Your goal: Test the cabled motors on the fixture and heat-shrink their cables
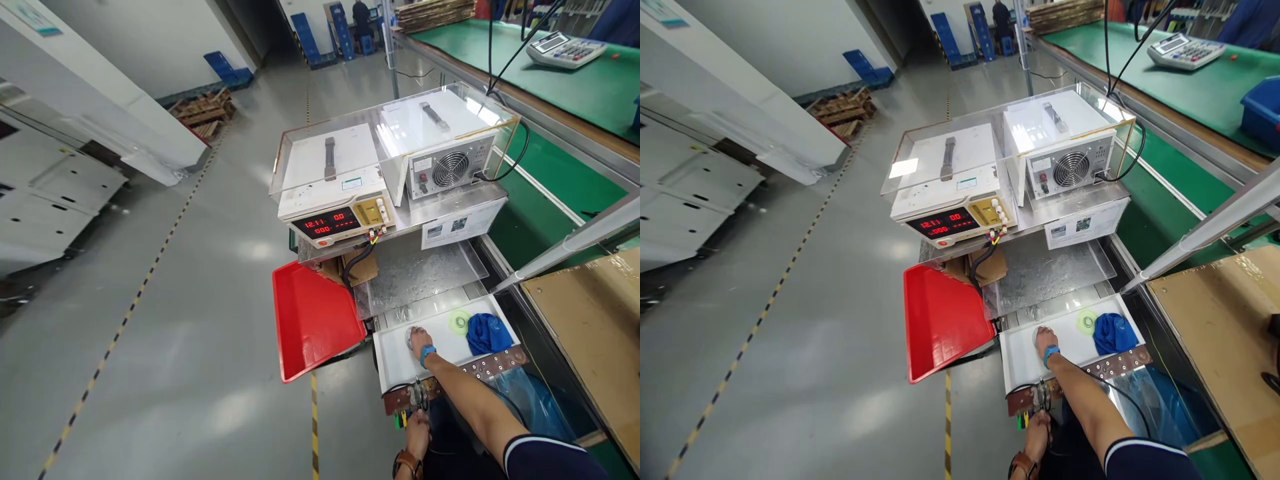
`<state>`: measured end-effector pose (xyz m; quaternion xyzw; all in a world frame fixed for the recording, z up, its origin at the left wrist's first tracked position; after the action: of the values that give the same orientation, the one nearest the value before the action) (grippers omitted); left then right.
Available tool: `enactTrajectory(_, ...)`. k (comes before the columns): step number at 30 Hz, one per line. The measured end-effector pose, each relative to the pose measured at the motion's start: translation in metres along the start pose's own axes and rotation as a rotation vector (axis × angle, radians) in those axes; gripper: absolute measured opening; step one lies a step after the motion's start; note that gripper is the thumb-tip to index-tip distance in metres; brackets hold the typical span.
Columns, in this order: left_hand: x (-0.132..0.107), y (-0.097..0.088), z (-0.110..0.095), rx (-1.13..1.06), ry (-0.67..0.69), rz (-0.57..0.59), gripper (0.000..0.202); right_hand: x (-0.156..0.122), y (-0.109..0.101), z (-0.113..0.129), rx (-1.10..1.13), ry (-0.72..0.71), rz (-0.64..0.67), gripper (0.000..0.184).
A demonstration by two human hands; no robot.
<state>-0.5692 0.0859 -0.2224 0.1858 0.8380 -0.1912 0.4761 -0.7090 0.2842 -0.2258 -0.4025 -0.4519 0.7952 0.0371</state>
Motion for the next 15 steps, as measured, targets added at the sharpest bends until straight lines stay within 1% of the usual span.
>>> enactTrajectory(5,0.0028,0.0004,0.0024,0.084,0.038,-0.043,0.051,0.0043,-0.0005,0.001,0.027,0.007,0.01,0.048)
enactTrajectory(10,0.0043,-0.0019,0.0045,0.115,0.054,-0.027,0.045,0.0062,0.0,-0.0005,0.038,-0.014,0.025,0.053)
enactTrajectory(15,0.0068,-0.0032,0.0078,0.131,0.041,-0.02,0.045,0.0068,0.0014,-0.0033,0.036,-0.039,0.03,0.054)
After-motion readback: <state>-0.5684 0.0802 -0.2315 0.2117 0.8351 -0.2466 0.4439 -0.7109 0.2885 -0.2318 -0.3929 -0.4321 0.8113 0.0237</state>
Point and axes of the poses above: each hand's wrist, its own x-axis towards the middle knuckle, its own y-axis out of the palm, z = x × y, the point moved 4 cm from there along x, towards the middle knuckle, and after that the axes turned 2 degrees about y, right-handed, at the moved point
